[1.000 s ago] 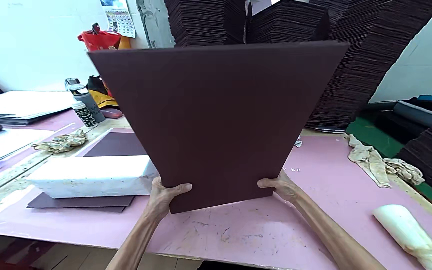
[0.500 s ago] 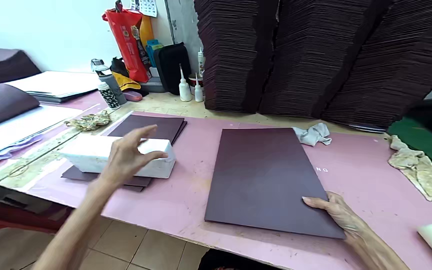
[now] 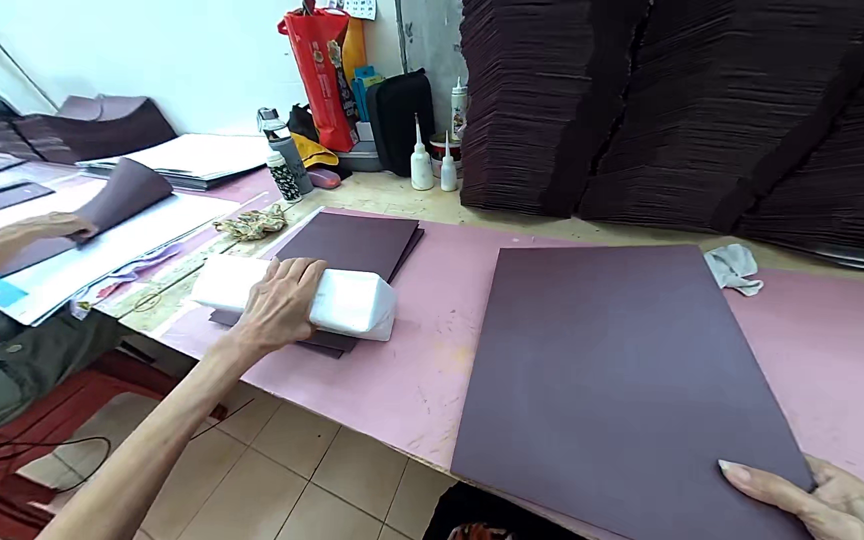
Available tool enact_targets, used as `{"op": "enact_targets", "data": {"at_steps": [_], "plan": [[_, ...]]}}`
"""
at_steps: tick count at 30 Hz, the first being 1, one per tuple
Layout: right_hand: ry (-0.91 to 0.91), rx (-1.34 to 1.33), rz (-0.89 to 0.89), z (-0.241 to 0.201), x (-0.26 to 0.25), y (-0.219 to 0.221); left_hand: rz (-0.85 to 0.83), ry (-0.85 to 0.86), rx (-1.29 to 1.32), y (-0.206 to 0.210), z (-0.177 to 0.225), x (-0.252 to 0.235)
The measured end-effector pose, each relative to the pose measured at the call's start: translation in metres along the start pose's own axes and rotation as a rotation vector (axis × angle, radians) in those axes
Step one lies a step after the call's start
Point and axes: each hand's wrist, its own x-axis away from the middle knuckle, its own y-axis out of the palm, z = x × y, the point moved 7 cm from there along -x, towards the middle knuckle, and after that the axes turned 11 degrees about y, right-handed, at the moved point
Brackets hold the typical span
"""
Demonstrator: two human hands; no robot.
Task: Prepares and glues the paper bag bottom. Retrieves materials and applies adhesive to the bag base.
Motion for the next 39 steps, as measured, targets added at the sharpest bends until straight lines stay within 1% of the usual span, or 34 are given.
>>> {"op": "enact_targets", "data": {"at_steps": [2,4,7,8,11,14,18,21,24,25,26,28,29,30,31,33,34,36,38,39], "plan": [[-0.054,-0.008,-0.023,-0.008,-0.001,0.007,0.143,0.035,-0.057,-0.008,0.008,0.017],[-0.096,0.014,-0.049,-0.019,-0.006,0.021,0.241,0.013,-0.081,-0.013,0.008,0.03],[-0.151,0.023,-0.092,-0.032,-0.022,0.052,0.272,-0.108,-0.059,-0.027,-0.003,0.041],[-0.167,0.011,-0.103,-0.036,-0.028,0.066,0.276,-0.152,-0.046,-0.036,-0.009,0.043],[-0.161,-0.067,-0.16,-0.05,-0.043,0.112,0.363,-0.239,-0.021,-0.066,-0.03,0.044],[-0.112,-0.191,-0.271,-0.065,-0.049,0.174,0.431,-0.258,-0.065,-0.093,-0.045,0.04],[-0.042,-0.247,-0.414,-0.075,-0.057,0.266,0.413,-0.314,-0.143,-0.12,-0.055,0.033],[0.037,-0.318,-0.439,-0.077,-0.067,0.336,0.412,-0.248,-0.17,-0.127,-0.073,0.033],[0.091,-0.34,-0.466,-0.066,-0.077,0.401,0.339,-0.199,-0.158,-0.131,-0.062,0.026],[0.124,-0.308,-0.502,-0.062,-0.079,0.418,0.297,-0.19,-0.154,-0.13,-0.054,0.02],[0.173,-0.271,-0.574,-0.058,-0.079,0.433,0.253,-0.176,-0.155,-0.127,-0.046,0.015],[0.307,-0.224,-0.761,-0.05,-0.076,0.451,0.161,-0.147,-0.111,-0.113,-0.037,0.005],[0.356,-0.196,-0.839,-0.048,-0.076,0.453,0.109,-0.143,-0.081,-0.101,-0.035,0.001],[0.359,-0.123,-0.919,-0.049,-0.077,0.448,0.056,-0.146,-0.049,-0.086,-0.035,-0.002],[0.307,-0.003,-0.976,-0.052,-0.081,0.437,0.003,-0.145,-0.026,-0.067,-0.036,-0.004],[0.13,0.245,-1.001,-0.062,-0.097,0.405,-0.104,-0.122,0.026,-0.025,-0.036,-0.006],[0.067,0.336,-0.989,-0.069,-0.108,0.386,-0.163,-0.099,0.044,-0.009,-0.034,-0.01],[-0.008,0.472,-0.917,-0.09,-0.135,0.338,-0.244,-0.052,0.097,0.007,-0.036,-0.02],[-0.048,0.564,-0.793,-0.117,-0.161,0.278,-0.311,-0.033,0.196,0.018,-0.04,-0.031],[-0.079,0.594,-0.71,-0.132,-0.172,0.247,-0.311,-0.003,0.305,0.019,-0.035,-0.041]]}}
